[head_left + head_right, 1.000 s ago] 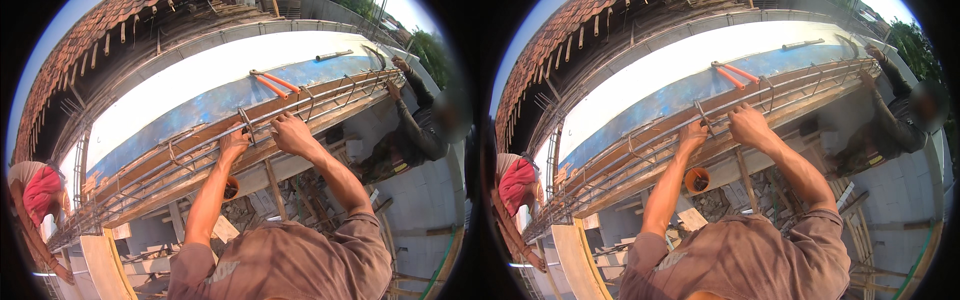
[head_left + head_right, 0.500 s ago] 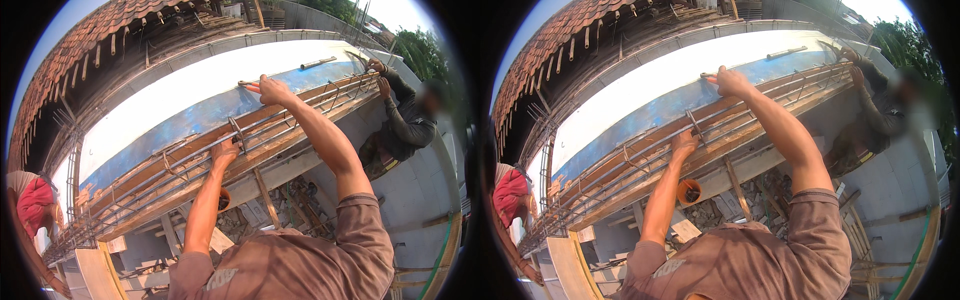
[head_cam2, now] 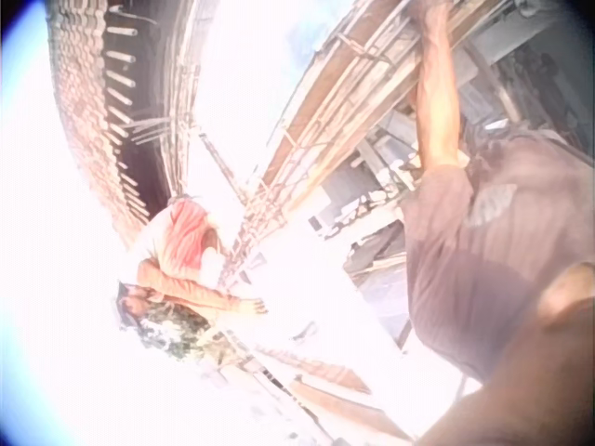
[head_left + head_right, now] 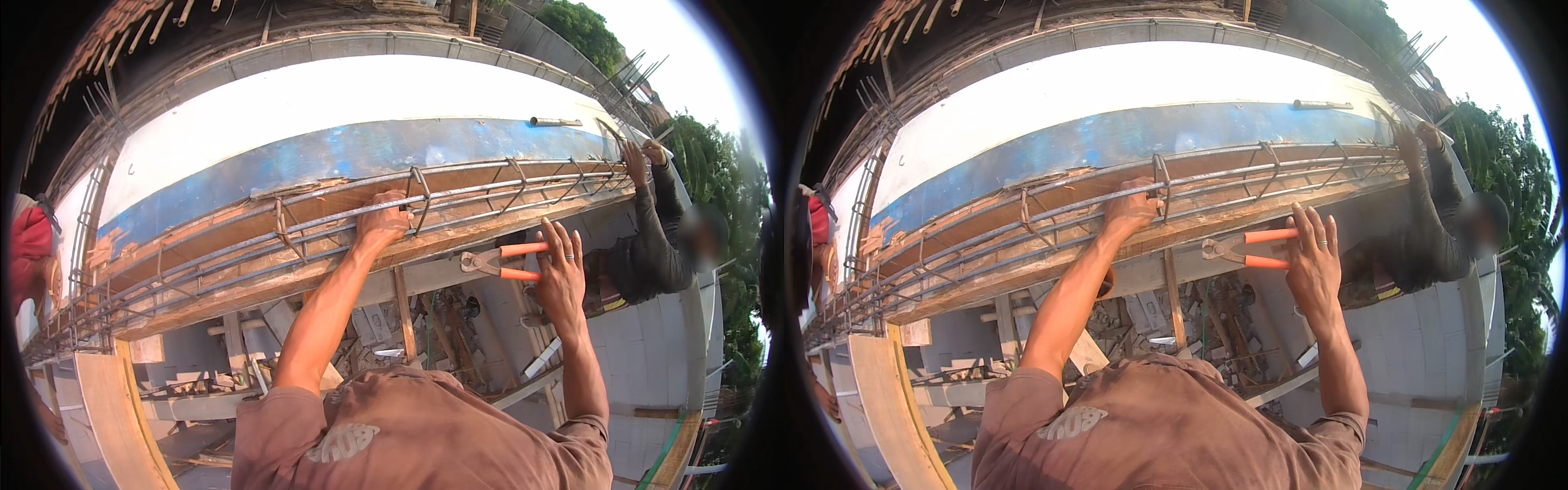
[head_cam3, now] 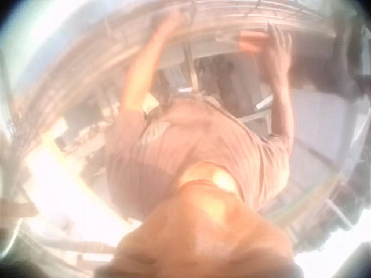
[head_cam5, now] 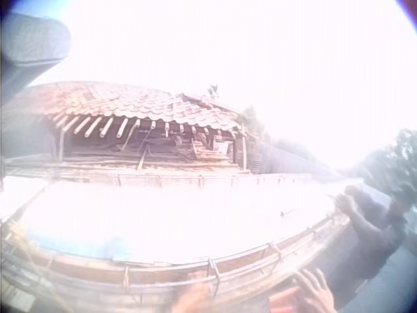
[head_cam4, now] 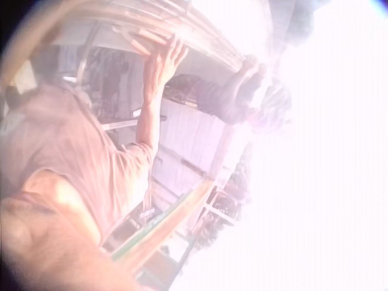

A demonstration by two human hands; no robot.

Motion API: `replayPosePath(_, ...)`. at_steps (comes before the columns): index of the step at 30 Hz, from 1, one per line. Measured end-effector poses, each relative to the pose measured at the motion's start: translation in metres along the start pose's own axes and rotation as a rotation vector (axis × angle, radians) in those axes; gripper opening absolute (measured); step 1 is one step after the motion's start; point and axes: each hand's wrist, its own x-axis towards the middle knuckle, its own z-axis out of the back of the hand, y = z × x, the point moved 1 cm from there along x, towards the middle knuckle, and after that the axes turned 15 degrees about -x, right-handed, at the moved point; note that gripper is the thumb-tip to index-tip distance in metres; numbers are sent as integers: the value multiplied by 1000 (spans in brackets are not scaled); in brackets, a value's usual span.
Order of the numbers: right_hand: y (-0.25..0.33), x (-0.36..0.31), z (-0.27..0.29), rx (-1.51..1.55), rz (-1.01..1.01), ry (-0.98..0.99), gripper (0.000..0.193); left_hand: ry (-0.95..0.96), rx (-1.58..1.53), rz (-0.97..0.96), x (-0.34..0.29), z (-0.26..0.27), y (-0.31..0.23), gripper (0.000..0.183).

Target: The person secures metal rebar to a construction frame by twisting thin wire around the joints using pliers.

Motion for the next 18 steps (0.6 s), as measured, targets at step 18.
replayPosePath(18, 75, 82, -53, 85, 76, 315, 54, -62, -93, 49, 5, 3, 9, 35)
